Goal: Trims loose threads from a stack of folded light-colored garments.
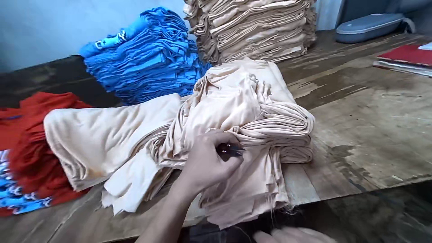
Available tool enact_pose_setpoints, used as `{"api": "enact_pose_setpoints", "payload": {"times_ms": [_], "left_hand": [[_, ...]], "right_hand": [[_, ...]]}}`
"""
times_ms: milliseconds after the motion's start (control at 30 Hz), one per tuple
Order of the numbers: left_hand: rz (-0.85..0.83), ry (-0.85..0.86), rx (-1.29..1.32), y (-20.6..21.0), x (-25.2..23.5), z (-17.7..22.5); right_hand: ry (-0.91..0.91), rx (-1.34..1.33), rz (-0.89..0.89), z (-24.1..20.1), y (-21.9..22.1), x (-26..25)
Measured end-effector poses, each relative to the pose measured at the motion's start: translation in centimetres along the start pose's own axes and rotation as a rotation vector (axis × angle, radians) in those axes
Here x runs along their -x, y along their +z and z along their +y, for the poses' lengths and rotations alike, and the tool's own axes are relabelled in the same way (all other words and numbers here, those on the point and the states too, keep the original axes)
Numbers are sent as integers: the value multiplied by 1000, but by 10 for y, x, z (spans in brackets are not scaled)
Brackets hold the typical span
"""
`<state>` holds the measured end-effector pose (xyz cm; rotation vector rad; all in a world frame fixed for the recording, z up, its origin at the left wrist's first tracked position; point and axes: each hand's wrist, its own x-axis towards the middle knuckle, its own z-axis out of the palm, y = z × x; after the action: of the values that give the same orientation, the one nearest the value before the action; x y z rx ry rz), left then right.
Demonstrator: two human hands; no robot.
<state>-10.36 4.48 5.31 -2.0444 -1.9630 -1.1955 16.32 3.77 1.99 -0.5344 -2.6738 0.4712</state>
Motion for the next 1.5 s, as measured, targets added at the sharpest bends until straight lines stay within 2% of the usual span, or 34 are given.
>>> {"api": "enact_pose_setpoints", "payload": {"times_ms": [67, 167, 233, 333, 400, 500, 600, 733, 867, 967, 1067, 1133, 1167, 1233, 1267, 1300, 1367, 1400, 1433, 1500], "left_hand": [[-84, -42, -85, -2, -2, 7], [-183, -57, -118, -6, -1, 9], [-213, -64, -47, -9, 0, 5], [-209, -48, 33, -8, 4, 0], [-156, 4, 36, -3, 8, -4], [-44, 137, -7, 5, 19, -13], [-17, 183, -91, 5, 31, -16], [-21, 235, -242, -19, 49, 1], [-110, 281, -432, -48, 78, 44], [-194, 300, -612, -41, 91, 67], [-172, 282, -703, -31, 92, 55], [-115, 242, -684, -36, 90, 43], [-108, 204, -643, -40, 90, 41], [-165, 80, -485, -43, 88, 46], [-193, 6, -377, -40, 86, 52], [-197, -67, -275, -32, 83, 58], [-99, -169, -134, -2, 72, 66], [2, -183, -146, 16, 66, 65], [120, -178, -220, 32, 58, 62], [345, -128, -390, 51, 39, 52]], "right_hand": [[66, -121, 275, -16, 30, -34], [146, -87, 603, -29, 78, -76], [182, -62, 715, -34, 94, -91], [274, 54, 584, -34, 101, -95], [223, 45, 532, -29, 100, -88], [124, -210, 470, -17, 86, -67], [127, -448, 418, -6, 74, -44], [185, -559, 426, -2, 68, -27], [228, -638, 439, -4, 65, -25], [223, -721, 475, -10, 68, -29], [174, -792, 496, -12, 67, -29], [163, -688, 468, -8, 58, -22], [206, -542, 411, -4, 48, -16], [357, -180, 198, 7, 23, -2], [431, -85, 121, 13, 12, 3], [480, -38, 115, 19, 4, 7], [463, 15, 293, 28, -1, 3], [393, 1, 405, 34, 3, -4], [295, -46, 486, 42, 13, -13], [95, -107, 531, 66, 35, -29]]}}
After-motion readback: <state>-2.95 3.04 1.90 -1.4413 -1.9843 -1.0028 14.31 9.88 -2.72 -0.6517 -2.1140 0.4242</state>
